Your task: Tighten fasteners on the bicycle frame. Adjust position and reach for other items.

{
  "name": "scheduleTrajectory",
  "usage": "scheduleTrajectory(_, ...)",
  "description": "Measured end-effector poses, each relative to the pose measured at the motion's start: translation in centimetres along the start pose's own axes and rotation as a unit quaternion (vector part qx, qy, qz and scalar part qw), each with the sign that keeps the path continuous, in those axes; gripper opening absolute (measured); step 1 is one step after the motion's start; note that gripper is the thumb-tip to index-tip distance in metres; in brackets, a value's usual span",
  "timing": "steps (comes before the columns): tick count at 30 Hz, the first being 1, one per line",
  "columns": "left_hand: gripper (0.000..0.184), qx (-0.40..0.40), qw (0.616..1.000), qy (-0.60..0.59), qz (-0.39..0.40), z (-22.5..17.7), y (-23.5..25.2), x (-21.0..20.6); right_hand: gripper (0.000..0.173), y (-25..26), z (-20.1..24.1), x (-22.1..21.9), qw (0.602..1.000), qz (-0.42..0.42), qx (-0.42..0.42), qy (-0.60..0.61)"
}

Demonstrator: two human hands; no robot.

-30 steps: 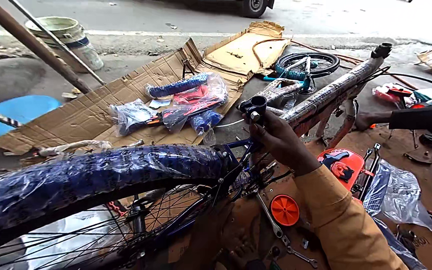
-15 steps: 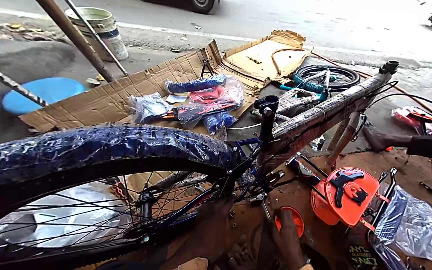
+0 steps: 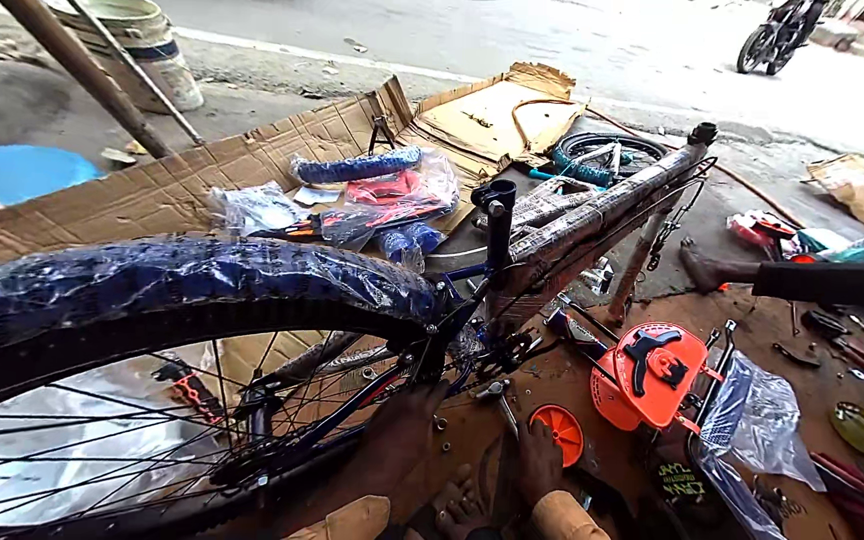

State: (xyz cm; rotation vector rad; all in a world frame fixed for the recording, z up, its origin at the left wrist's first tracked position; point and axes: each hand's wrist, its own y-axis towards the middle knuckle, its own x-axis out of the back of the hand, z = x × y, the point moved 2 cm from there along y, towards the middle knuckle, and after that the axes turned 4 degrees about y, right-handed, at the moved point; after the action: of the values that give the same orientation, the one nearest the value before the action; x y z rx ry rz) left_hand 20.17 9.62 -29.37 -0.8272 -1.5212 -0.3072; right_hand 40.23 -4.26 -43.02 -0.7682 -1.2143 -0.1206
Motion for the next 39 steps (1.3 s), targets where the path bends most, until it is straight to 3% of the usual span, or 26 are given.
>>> scheduleTrajectory(6, 0.052, 0.013, 1.0, -0.02, 0.009, -1.0, -0.8, 0.2, 0.051, -1.0, -1.2, 3.3, 0.998, 0.026, -0.049, 0.043)
scheduleTrajectory(8, 0.052, 0.025, 1.0, -0.02, -0.001, -1.2, -1.0, -0.4, 0.049, -2.1, -1.8, 4.0, 0.988, 0.09, -0.04, 0.115)
scheduleTrajectory(9, 0.051, 0.03, 0.999, -0.016, -0.01, -1.3, -1.1, -0.6, 0.045, -2.5, -2.4, 3.8, 0.968, 0.148, -0.045, 0.199)
scheduleTrajectory(10, 0.049, 0.032, 0.999, -0.015, -0.015, -1.4, -1.3, -0.7, 0.037, -2.8, -3.1, 2.9, 0.923, 0.202, -0.053, 0.325)
scheduleTrajectory(12, 0.049, 0.028, 0.999, -0.034, -0.002, -1.5, -1.5, -0.6, 0.027, -3.8, -3.9, 1.5, 0.8, 0.261, -0.07, 0.535)
scheduleTrajectory(13, 0.05, 0.022, 0.999, -0.043, 0.002, -1.5, -1.3, -0.4, 0.025, -4.2, -4.0, 2.0, 0.78, 0.247, -0.074, 0.57)
scheduleTrajectory(14, 0.051, 0.017, 0.998, -0.051, 0.008, -1.5, -1.1, -0.1, 0.024, -4.7, -4.1, 2.7, 0.79, 0.219, -0.068, 0.569)
scheduleTrajectory(17, 0.049, 0.005, 0.998, -0.062, 0.016, -1.3, -1.4, 0.6, 0.028, -7.5, -5.2, 5.1, 0.85, 0.109, -0.014, 0.515)
scheduleTrajectory(20, 0.046, -0.003, 0.997, -0.073, -0.031, -1.0, -1.4, 0.3, 0.036, -9.7, -6.1, 8.5, 0.889, -0.093, 0.054, 0.445)
scheduleTrajectory(23, 0.047, 0.007, 0.997, -0.065, -0.042, -0.6, -1.3, -0.5, 0.045, -9.7, -5.5, 11.5, 0.871, -0.281, 0.1, 0.391)
scheduleTrajectory(25, 0.048, 0.011, 0.997, -0.063, -0.038, -0.6, -1.2, -0.7, 0.049, -8.9, -4.9, 13.3, 0.862, -0.352, 0.113, 0.348)
scheduleTrajectory(28, 0.048, 0.021, 0.998, -0.062, -0.019, -0.6, -1.3, -0.6, 0.051, -6.7, -3.3, 13.5, 0.879, -0.38, 0.104, 0.269)
scheduleTrajectory(32, 0.047, 0.024, 0.996, -0.082, -0.016, -1.1, -1.8, -0.1, 0.05, -4.8, -2.6, 12.3, 0.951, -0.247, 0.031, 0.184)
scheduleTrajectory(35, 0.047, 0.029, 0.996, -0.074, -0.028, -1.4, -1.7, 0.0, 0.047, -4.9, -3.4, 11.9, 0.934, -0.282, 0.043, 0.215)
scheduleTrajectory(39, 0.047, 0.039, 0.997, -0.066, -0.02, -1.9, -1.7, 0.0, 0.045, -5.9, -4.4, 11.4, 0.874, -0.381, 0.099, 0.283)
